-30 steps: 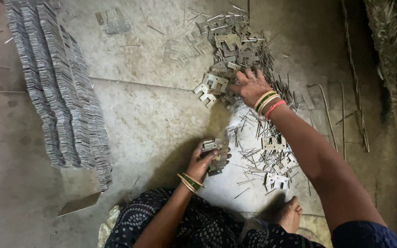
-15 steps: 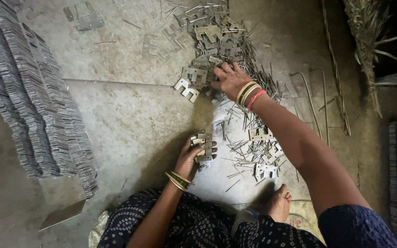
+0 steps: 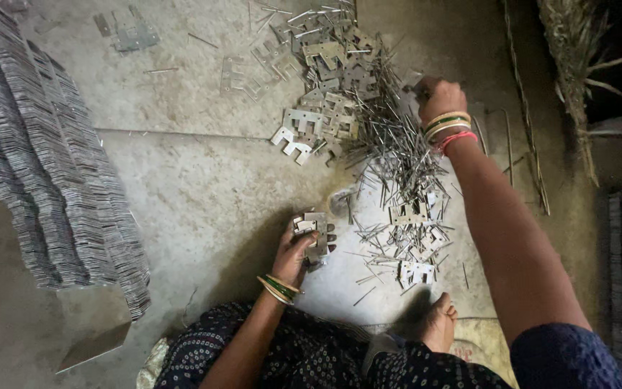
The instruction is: The person sits on the floor and assembles small metal components by hand. They pick up metal plates and pins, insert the pins into the plates, and stack the finished assemblies into a growing pile.
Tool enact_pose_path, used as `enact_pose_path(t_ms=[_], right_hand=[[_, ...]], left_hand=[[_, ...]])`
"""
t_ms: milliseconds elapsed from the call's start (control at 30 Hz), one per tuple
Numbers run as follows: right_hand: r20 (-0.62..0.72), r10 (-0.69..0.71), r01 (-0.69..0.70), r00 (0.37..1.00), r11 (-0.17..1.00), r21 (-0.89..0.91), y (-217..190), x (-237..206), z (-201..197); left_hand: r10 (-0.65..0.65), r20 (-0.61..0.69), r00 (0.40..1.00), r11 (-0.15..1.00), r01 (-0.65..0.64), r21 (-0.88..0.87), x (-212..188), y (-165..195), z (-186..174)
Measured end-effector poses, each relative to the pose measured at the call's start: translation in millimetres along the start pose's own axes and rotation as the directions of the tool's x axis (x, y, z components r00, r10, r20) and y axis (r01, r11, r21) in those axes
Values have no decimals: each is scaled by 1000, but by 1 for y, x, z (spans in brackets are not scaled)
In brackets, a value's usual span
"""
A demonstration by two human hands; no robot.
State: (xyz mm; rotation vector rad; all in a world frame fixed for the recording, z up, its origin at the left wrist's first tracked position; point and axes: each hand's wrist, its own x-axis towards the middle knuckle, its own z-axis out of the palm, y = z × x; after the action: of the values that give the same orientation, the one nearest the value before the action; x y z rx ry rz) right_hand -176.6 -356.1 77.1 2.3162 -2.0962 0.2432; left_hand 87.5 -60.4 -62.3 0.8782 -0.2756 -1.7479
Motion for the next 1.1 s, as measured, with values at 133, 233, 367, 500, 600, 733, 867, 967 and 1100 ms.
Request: enact_pose_path(t_ms=[133,233,367,500,600,733,867,967,1100], right_hand=[[92,-141,121,986,973,197,3,-11,24],[96,-225,210,970,967,141,20,-47,28],[404,-236,261,884,965,-7,55,-109,10],[271,-410,398,871,912,100,69,-137,-3],[133,-316,268,939,919,290,48,-115,6],[312,-45,32,949,998,47,-1,-59,40],[123,-388,397,914,916,-59,-13,-62,60],[276,-471,507,838,858,-77,5,-107,48],[445,-501,584,742,810,-61,30,-156,10]], left_hand=[[-24,-20,1000,1000,24,-11,2,6,2],[-49,-36,998,998,47,-42,3,10,6],[-2,-14,1000,999,1,-39,4,9,9],[12,59,998,996,-7,-86,-1,2,8],[-27,36,999,999,28,-40,0,-4,5],[-43,-26,999,999,43,-14,4,-9,-2],[-32,-50,998,999,30,-39,4,-6,-10],[3,-17,1000,999,-4,-48,3,2,-6],[13,69,998,996,-7,-84,-2,14,7]])
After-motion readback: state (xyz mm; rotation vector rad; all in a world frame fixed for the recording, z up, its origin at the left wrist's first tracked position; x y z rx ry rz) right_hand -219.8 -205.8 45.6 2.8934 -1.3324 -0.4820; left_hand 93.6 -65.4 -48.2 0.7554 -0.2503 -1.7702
